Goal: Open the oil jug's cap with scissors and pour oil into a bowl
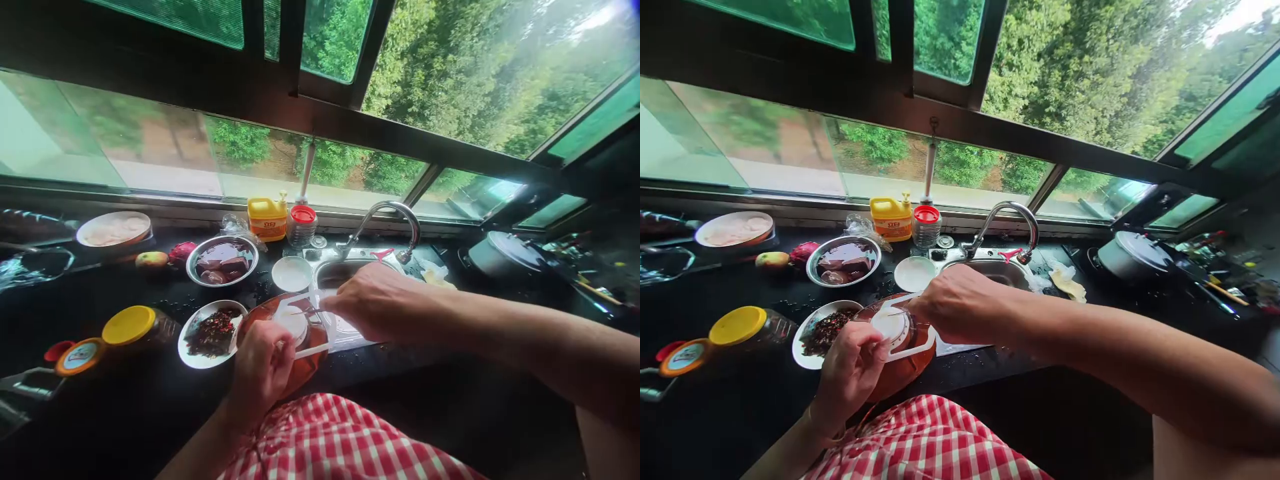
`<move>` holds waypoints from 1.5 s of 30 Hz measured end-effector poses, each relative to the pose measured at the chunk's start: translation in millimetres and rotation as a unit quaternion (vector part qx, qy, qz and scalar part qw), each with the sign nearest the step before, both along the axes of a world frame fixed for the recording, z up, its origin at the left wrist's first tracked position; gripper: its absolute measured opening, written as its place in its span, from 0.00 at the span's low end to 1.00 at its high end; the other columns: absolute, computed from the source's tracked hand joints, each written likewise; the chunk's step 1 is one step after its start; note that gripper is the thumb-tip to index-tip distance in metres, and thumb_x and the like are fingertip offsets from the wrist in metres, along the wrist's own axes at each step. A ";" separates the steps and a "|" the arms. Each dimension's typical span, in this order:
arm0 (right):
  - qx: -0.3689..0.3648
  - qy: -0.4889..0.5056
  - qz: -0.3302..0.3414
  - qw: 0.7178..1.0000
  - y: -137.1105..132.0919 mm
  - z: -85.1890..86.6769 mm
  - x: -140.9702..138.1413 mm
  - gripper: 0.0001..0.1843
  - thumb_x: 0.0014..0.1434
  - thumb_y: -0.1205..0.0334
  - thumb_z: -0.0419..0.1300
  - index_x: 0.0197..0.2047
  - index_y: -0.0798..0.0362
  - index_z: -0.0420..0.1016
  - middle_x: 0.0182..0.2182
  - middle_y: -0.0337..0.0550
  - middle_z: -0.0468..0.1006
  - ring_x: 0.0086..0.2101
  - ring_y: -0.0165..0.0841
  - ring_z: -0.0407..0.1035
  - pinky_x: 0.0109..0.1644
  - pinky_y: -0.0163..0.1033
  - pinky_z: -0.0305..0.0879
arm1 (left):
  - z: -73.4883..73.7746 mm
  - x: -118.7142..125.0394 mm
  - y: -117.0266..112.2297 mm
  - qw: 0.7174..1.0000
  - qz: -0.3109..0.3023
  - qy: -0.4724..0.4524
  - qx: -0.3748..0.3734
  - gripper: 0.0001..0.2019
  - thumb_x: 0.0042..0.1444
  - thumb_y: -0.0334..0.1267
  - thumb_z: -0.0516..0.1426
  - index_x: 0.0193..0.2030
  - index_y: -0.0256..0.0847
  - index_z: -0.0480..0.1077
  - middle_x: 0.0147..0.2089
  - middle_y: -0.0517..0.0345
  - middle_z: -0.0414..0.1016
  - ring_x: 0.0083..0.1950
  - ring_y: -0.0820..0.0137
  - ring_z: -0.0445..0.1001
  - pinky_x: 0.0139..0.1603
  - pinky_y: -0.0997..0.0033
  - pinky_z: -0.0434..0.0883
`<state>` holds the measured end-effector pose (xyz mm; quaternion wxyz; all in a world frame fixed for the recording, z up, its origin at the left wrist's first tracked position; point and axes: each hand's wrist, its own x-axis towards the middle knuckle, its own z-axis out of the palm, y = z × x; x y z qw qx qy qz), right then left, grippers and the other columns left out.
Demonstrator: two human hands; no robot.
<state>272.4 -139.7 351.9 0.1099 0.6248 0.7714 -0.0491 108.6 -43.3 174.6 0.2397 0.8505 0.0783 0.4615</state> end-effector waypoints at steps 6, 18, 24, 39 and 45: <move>0.028 0.067 0.073 0.995 14.5 -4.9 15.6 0.11 0.59 0.71 0.53 0.29 0.55 0.75 0.15 0.33 0.64 0.16 0.20 0.47 0.25 0.34 0.39 | -12.9 5.0 -12.3 0.997 0.061 -0.039 -0.012 0.11 0.55 0.24 0.55 0.43 0.41 0.62 0.37 0.57 0.62 0.37 0.73 0.65 0.36 0.72 0.68; -0.142 -0.120 0.121 0.975 54.1 37.9 -27.0 0.12 0.60 0.72 0.53 0.27 0.57 0.72 0.15 0.35 0.62 0.18 0.24 0.49 0.26 0.38 0.42 | -18.7 8.7 -12.4 0.994 0.054 -0.093 -0.011 0.11 0.53 0.21 0.55 0.41 0.36 0.64 0.40 0.55 0.59 0.39 0.73 0.63 0.39 0.73 0.67; -0.153 -0.131 0.122 0.972 58.5 35.6 -32.4 0.14 0.61 0.72 0.52 0.25 0.56 0.71 0.18 0.37 0.65 0.19 0.25 0.49 0.26 0.39 0.40 | -22.1 8.7 -8.7 0.995 0.031 -0.095 -0.019 0.11 0.54 0.21 0.54 0.42 0.36 0.65 0.41 0.55 0.59 0.39 0.74 0.63 0.40 0.73 0.66; -0.198 -0.152 0.128 0.960 64.7 42.5 -41.3 0.14 0.61 0.72 0.52 0.24 0.56 0.70 0.16 0.36 0.63 0.19 0.26 0.50 0.27 0.39 0.41 | -26.7 7.0 -4.4 0.996 0.024 -0.082 -0.028 0.10 0.56 0.24 0.54 0.43 0.39 0.65 0.40 0.55 0.60 0.40 0.72 0.63 0.39 0.70 0.67; -0.184 -0.156 0.127 0.962 65.4 41.1 -40.6 0.13 0.59 0.74 0.52 0.25 0.55 0.69 0.15 0.35 0.62 0.18 0.26 0.50 0.26 0.39 0.40 | -26.8 5.7 -4.4 0.996 0.011 -0.079 -0.033 0.12 0.54 0.22 0.55 0.43 0.38 0.65 0.40 0.55 0.60 0.39 0.73 0.63 0.38 0.72 0.66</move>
